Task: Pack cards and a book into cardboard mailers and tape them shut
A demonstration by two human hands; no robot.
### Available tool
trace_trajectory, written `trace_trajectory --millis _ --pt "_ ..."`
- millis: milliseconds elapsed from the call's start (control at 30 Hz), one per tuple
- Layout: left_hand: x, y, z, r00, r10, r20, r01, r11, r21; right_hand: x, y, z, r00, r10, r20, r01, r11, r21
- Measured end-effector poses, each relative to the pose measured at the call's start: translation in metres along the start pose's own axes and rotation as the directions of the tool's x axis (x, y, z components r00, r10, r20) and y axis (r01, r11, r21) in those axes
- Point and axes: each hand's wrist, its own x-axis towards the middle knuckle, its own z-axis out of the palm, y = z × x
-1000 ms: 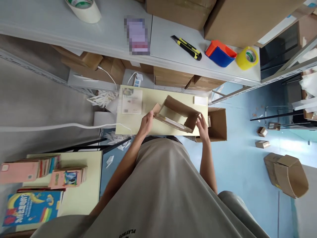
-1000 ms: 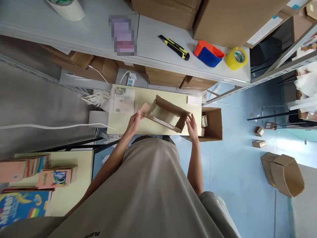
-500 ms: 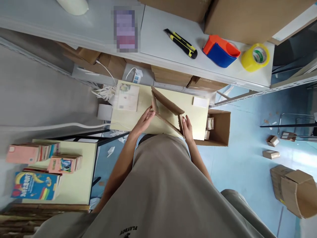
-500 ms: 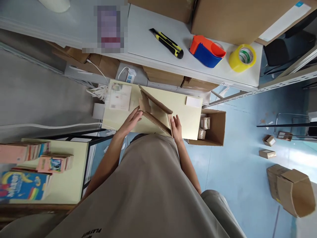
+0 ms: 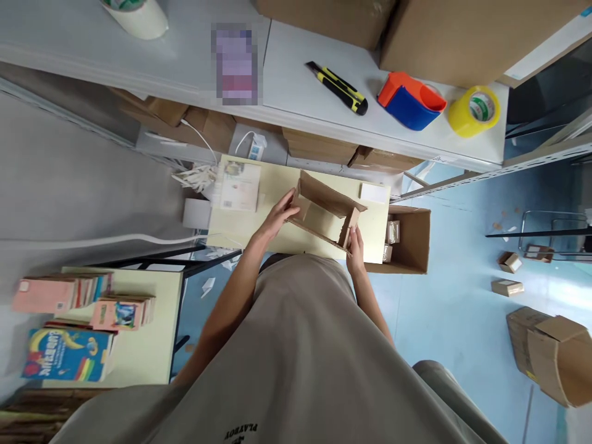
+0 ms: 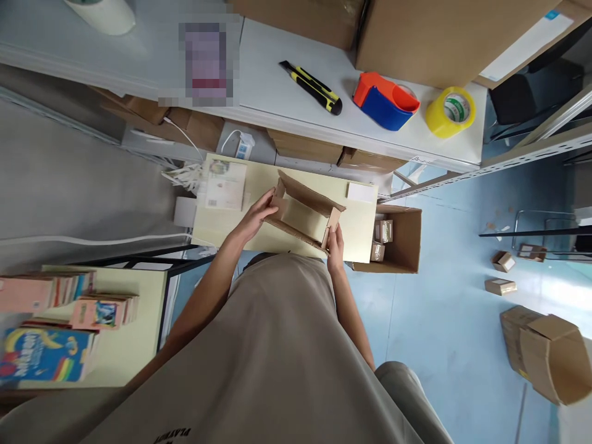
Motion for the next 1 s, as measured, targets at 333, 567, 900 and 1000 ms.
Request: trace_trajectory --millis 333,567,900,1000 --pt "-0.039 -0.025 -0.031 0.998 -0.013 -0.059 0.017 0.998 0.066 0.014 -0.016 0.0 0.998 0.023 -0.055 -0.024 0.999 -0.025" --pt "-0.053 -0.015 -0.045 1.0 0.011 0.005 -0.011 0.999 0.034 0.024 -0.031 -0.007 0.995 0.052 -0.088 -0.058 0.996 -0.073" --pt "-0.065 0.014 -0.035 0.99 0.099 0.101 -0.133 0.888 0.439 -0.013 -0.019 -0.045 0.993 -0.105 0.061 0.113 0.983 -0.148" --pt "-0.055 0.019 -0.026 0.997 0.064 -0.03 -0.035 0.815 0.579 -0.002 -0.014 -0.039 0.984 -0.142 -0.104 0.105 0.949 -0.296"
